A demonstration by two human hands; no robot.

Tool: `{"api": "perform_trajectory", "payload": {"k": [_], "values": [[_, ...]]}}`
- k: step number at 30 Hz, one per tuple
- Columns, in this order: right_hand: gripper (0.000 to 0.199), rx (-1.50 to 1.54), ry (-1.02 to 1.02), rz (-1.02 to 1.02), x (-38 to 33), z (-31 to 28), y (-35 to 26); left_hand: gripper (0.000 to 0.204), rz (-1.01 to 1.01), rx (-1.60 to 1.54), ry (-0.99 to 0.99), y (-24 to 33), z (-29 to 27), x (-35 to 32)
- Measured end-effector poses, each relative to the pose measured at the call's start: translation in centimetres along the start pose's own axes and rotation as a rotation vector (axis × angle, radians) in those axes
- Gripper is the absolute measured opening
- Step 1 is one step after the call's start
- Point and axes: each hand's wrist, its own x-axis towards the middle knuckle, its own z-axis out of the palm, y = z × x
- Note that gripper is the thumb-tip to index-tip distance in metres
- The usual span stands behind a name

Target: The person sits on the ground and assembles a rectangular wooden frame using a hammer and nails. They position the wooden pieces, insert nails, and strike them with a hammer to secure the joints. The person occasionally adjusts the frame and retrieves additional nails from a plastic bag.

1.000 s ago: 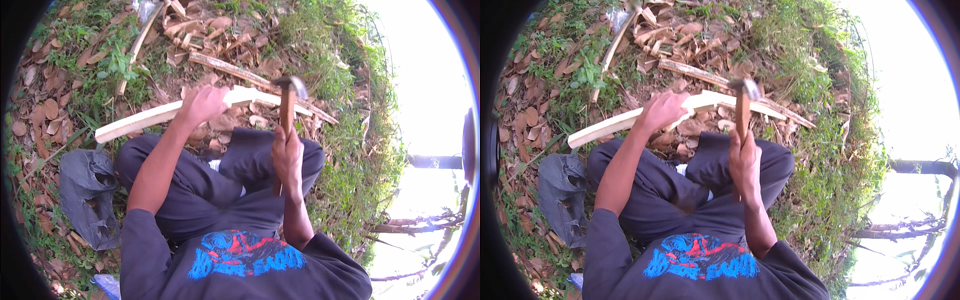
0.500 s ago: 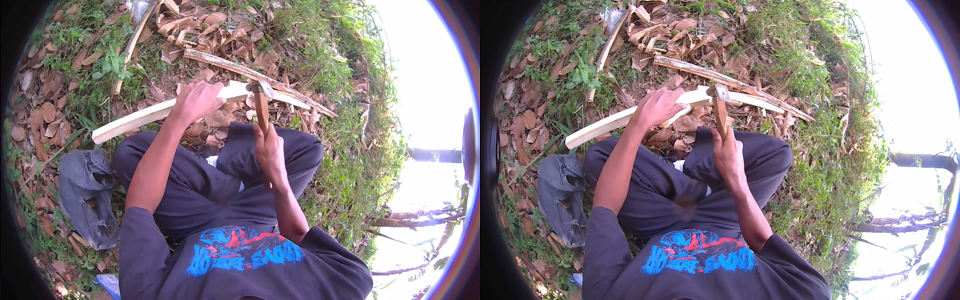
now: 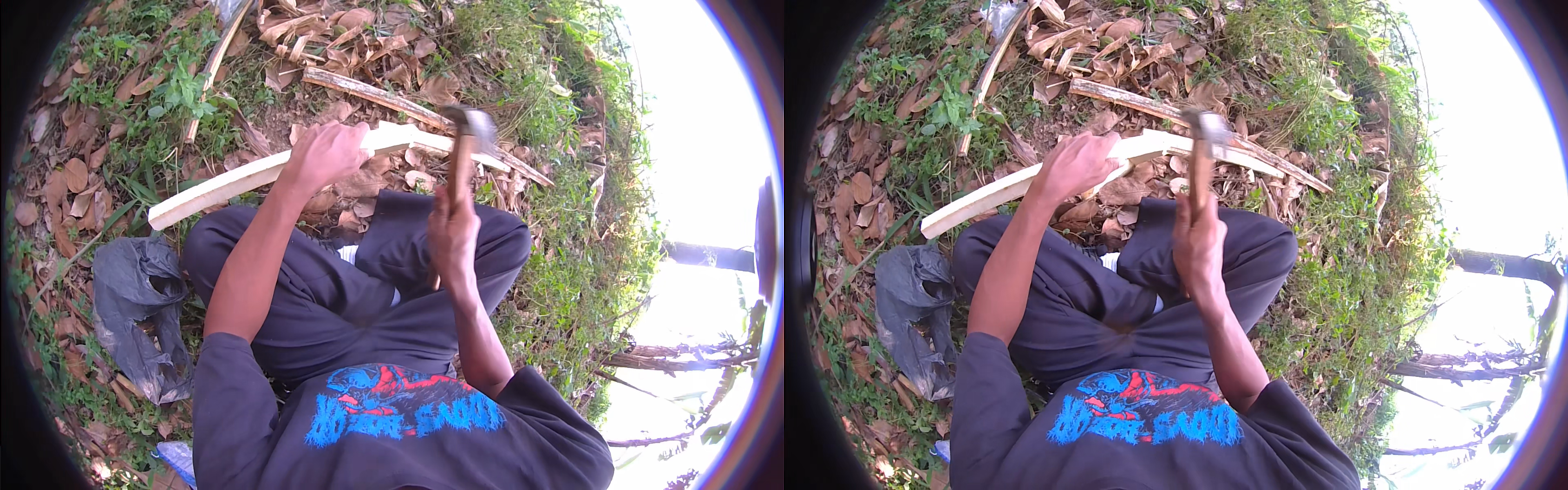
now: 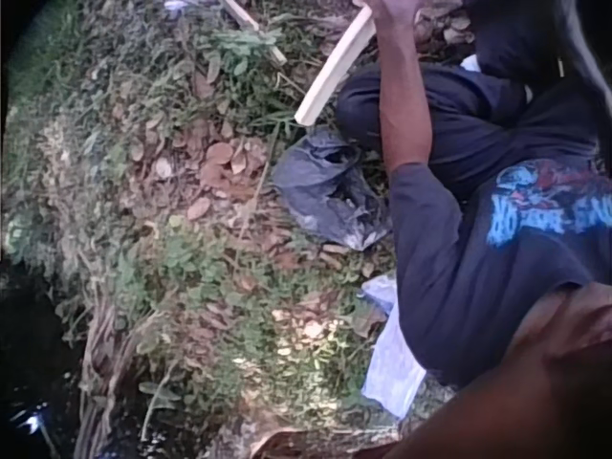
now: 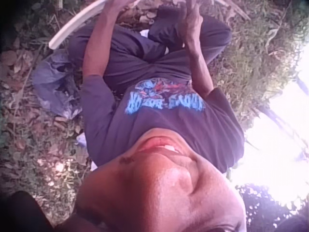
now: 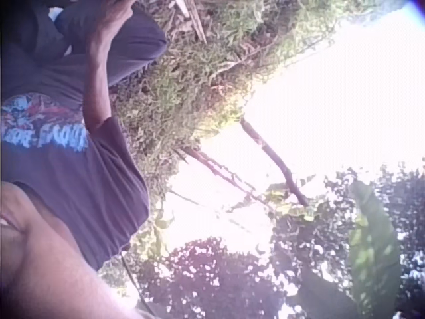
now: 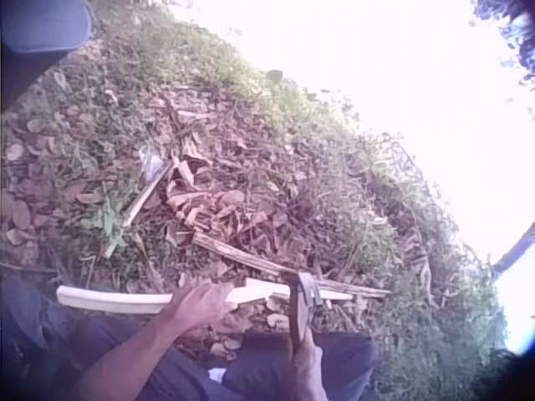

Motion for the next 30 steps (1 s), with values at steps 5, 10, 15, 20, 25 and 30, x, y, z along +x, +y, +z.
{"api": "perform_trajectory", "payload": {"k": [5,10,15,20,25,30], "values": [[0.044,0.297,-0.042,0.058,0.6,-1.4,-1.7,0.026,0.065,0.068,0.109,-1.0,1.5,0.0],[0.04,-0.077,-0.066,-0.054,0.1,0.4,1.8,0.027,0.062,0.026,0.089,-0.8,0.3,0.1],[0.041,0.224,-0.078,0.036,1.2,-2.7,-1.4,0.028,0.039,0.083,0.104,-1.3,0.5,0.5],[0.036,-0.106,-0.153,-0.019,0.1,0.9,2.3,0.026,0.077,0.035,0.11,-0.5,0.5,-0.1],[0.044,0.242,0.022,-0.096,0.3,-0.2,0.1,0.03,-0.022,0.013,-0.008,-0.8,0.6,0.4],[0.042,-0.001,-0.095,0.004,0.6,-0.2,3.5,0.033,0.014,0.03,0.029,-0.4,0.6,0.1]]}}
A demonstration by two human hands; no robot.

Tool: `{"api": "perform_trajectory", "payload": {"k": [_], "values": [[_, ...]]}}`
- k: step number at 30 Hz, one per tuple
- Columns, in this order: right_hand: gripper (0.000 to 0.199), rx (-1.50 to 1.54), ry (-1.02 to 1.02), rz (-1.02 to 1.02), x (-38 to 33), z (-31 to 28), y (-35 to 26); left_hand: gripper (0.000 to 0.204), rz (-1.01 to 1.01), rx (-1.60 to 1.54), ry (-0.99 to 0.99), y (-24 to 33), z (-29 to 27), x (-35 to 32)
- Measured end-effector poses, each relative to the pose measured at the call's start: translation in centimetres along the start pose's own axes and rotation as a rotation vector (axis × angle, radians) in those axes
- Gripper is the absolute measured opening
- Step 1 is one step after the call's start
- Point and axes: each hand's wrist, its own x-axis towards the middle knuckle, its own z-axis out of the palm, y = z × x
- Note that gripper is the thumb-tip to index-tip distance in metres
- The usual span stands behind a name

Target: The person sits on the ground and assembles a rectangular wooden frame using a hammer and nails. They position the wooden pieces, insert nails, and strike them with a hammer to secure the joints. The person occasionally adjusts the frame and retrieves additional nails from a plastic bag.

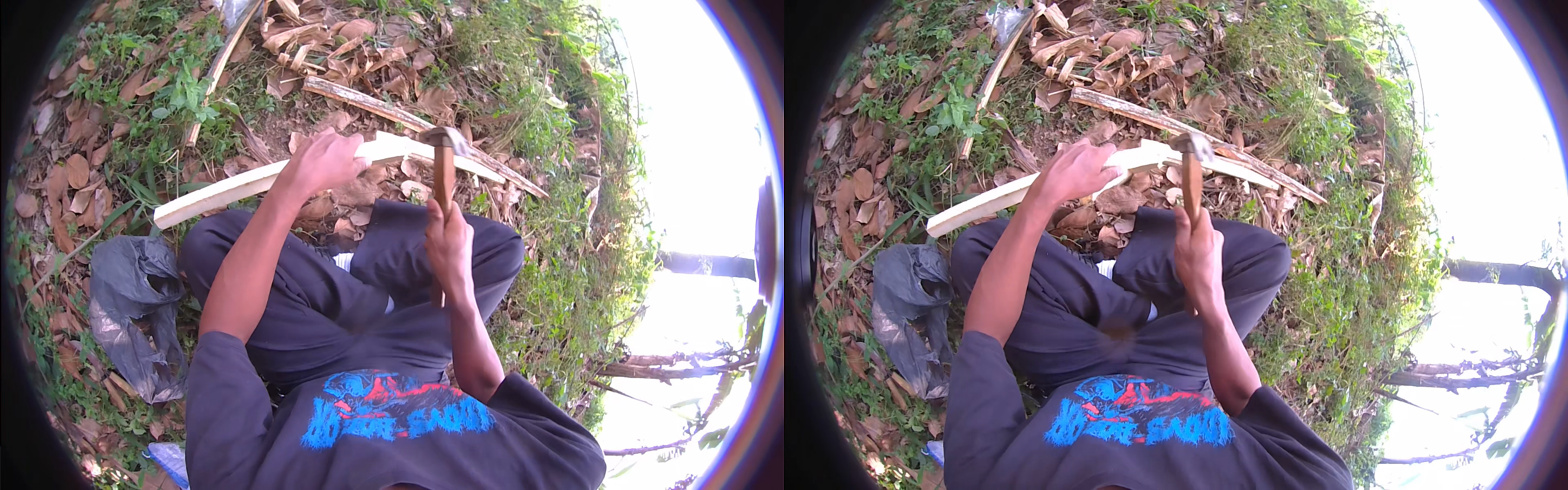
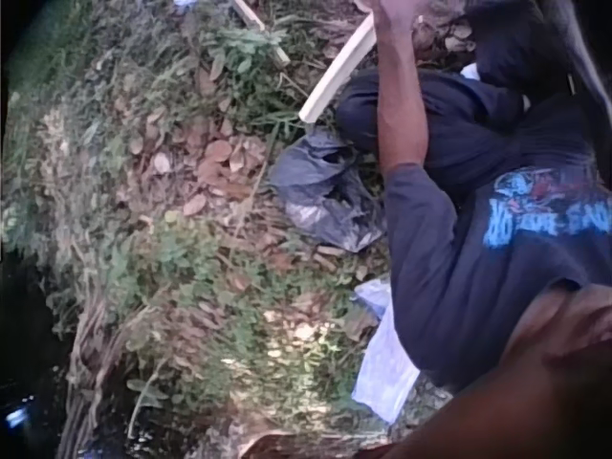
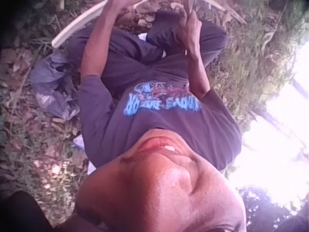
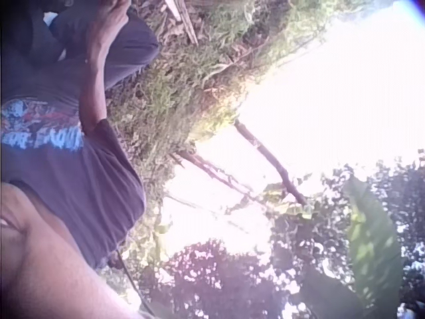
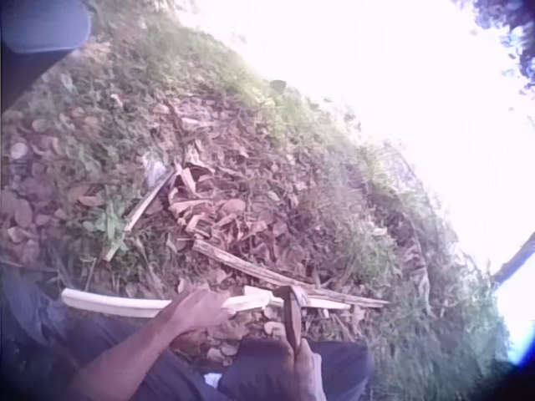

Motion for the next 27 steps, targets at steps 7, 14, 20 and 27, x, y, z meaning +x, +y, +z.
{"api": "perform_trajectory", "payload": {"k": [7,14,20,27], "values": [[0.044,0.141,0.095,-0.099,-1.2,-0.1,-1.8,0.036,0.123,0.083,0.217,-1.8,1.9,0.1],[0.046,0.119,-0.035,-0.012,-1.9,0.7,-1.6,0.032,0.119,0.058,0.238,-1.6,1.4,0.2],[0.041,-0.092,-0.086,-0.066,-1.3,1.8,-1.0,0.032,0.082,0.082,0.231,-1.0,1.0,0.2],[0.044,0.054,-0.075,0.007,-2.2,-1.2,-2.5,0.035,0.125,0.131,0.277,-2.1,1.8,0.4]]}}
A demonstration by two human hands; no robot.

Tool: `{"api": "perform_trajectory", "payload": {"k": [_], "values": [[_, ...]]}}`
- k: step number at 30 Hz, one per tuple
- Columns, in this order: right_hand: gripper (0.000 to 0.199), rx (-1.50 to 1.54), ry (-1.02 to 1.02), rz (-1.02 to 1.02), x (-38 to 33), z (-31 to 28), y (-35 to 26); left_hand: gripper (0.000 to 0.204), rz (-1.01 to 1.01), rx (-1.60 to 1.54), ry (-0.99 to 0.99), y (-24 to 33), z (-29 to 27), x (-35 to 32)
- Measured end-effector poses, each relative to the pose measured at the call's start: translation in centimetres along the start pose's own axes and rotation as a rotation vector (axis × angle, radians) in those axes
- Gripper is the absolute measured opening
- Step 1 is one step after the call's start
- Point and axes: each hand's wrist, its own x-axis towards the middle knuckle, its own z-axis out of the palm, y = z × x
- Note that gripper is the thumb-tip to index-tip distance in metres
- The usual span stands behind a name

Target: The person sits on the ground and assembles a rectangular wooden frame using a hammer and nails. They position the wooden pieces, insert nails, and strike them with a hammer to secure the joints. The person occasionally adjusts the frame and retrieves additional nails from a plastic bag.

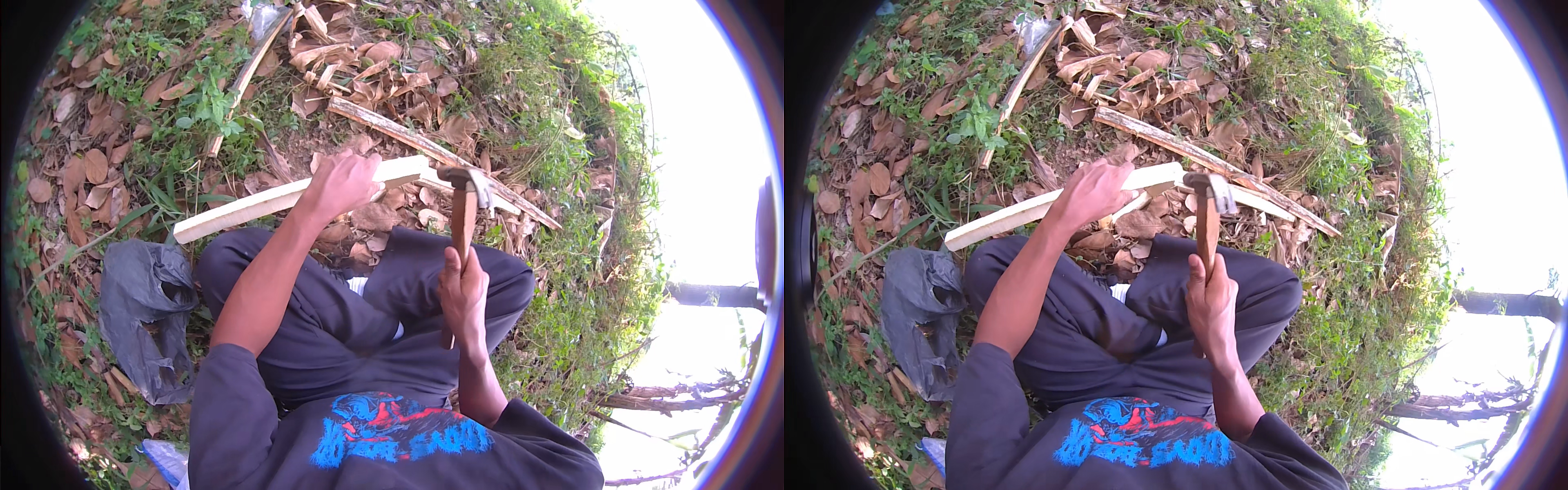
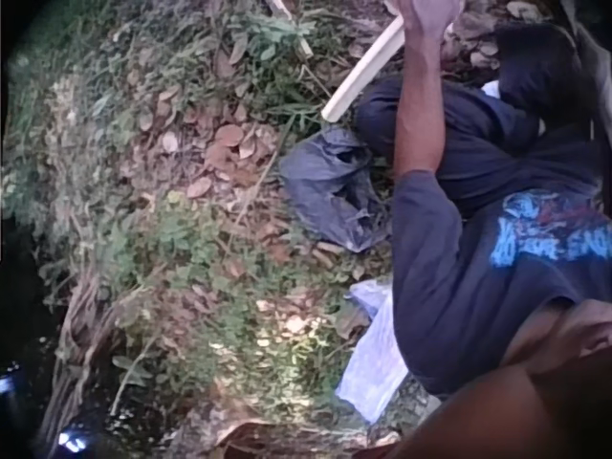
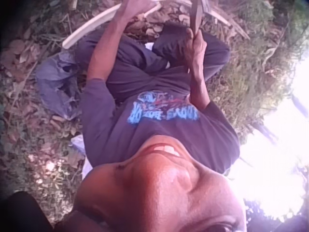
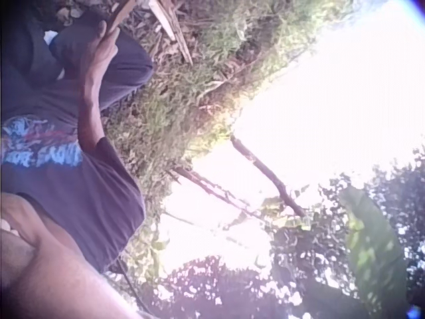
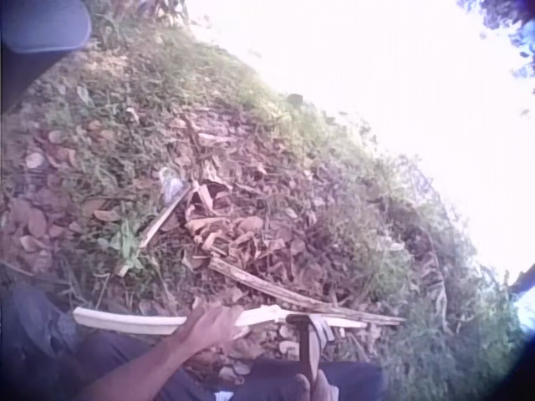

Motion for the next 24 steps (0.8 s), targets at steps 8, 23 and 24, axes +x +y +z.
{"api": "perform_trajectory", "payload": {"k": [8,23,24], "values": [[0.037,0.156,0.1,-0.049,1.9,-1.6,-4.0,0.029,-0.016,-0.112,0.028,-0.3,-0.6,-0.2],[0.036,-0.095,0.114,-0.103,1.9,1.1,-1.4,0.032,-0.034,-0.036,-0.114,0.6,0.0,0.4],[0.037,-0.222,0.014,-0.06,2.0,1.4,-0.1,0.032,-0.049,-0.055,-0.105,0.6,-0.3,0.5]]}}
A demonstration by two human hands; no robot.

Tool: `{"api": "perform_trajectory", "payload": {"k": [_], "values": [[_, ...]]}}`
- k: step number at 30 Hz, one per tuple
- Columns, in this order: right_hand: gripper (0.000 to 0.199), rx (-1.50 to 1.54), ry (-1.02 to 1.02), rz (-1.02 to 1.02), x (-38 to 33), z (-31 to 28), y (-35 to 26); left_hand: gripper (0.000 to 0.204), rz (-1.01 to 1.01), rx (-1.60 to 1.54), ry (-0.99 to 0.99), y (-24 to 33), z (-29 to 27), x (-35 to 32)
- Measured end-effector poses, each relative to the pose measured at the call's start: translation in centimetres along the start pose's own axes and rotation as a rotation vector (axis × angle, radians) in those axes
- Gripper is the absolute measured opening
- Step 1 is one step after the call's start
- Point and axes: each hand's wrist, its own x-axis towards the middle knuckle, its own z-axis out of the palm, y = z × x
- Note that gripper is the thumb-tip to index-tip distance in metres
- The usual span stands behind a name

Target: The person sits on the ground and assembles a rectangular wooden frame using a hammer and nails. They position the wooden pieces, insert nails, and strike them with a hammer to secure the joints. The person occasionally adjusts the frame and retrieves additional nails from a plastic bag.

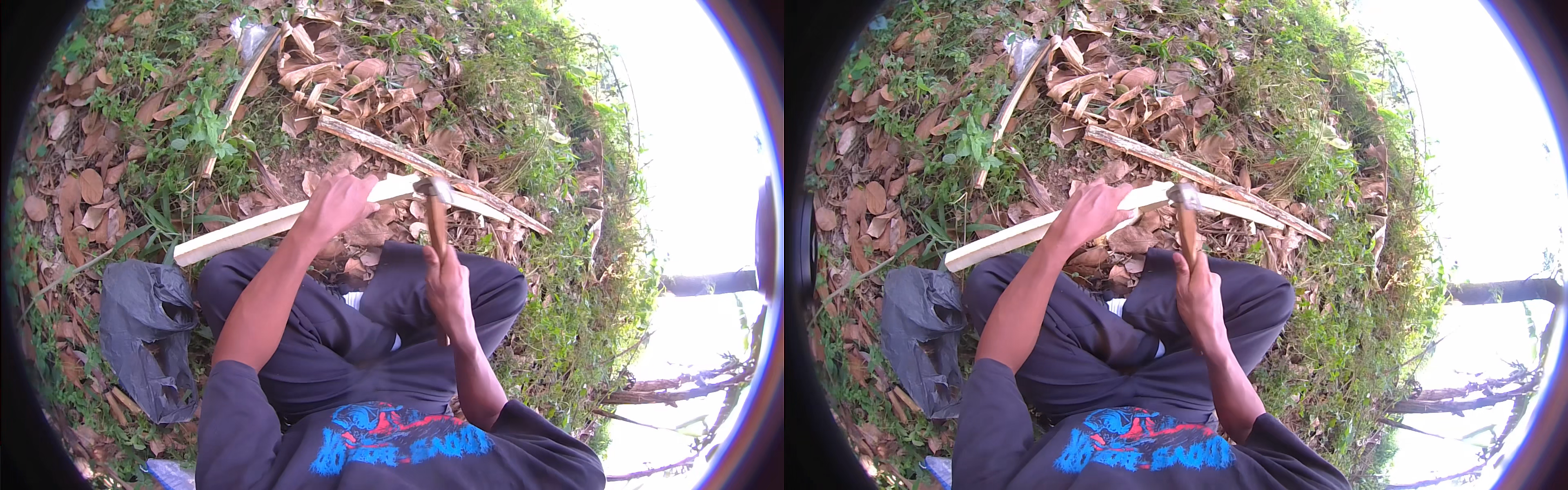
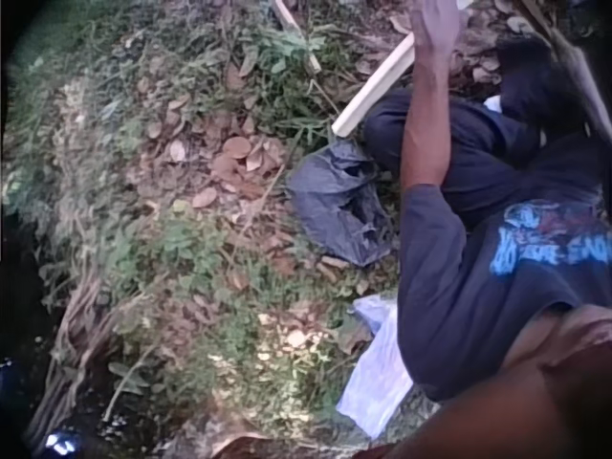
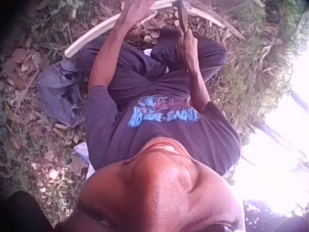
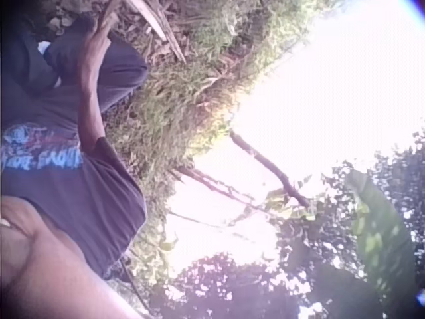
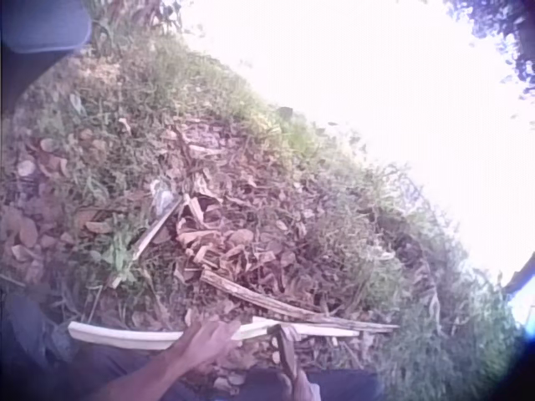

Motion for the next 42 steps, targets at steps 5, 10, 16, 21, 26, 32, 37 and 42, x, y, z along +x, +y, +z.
{"api": "perform_trajectory", "payload": {"k": [5,10,16,21,26,32,37,42], "values": [[0.042,0.154,0.058,0.064,0.2,-0.9,-0.4,0.032,-0.008,-0.02,0.003,-0.5,-0.7,0.0],[0.041,0.09,0.1,-0.016,0.8,0.3,-0.3,0.031,0.06,-0.066,0.068,0.1,-0.1,-0.4],[0.041,0.09,0.05,-0.026,1.2,-2.2,-2.2,0.03,0.004,-0.028,0.017,0.0,-0.7,-0.5],[0.035,-0.075,-0.016,-0.049,1.5,0.3,-0.4,0.031,0.063,-0.03,0.063,0.1,-0.4,-0.3],[0.038,0.12,0.039,0.004,1.3,-1.9,-1.6,0.032,0.082,0.007,0.127,0.0,-0.1,-0.9],[0.044,0.048,-0.007,0.011,1.2,-1.0,0.6,0.038,0.032,-0.064,0.012,-0.4,-0.4,0.0],[0.039,0.11,0.082,-0.014,1.1,0.1,0.0,0.036,0.066,-0.063,0.034,0.3,-0.5,-0.7],[0.047,0.385,0.146,0.08,0.4,-1.0,-0.2,0.031,0.041,0.0,0.005,-0.1,-0.3,0.2]]}}
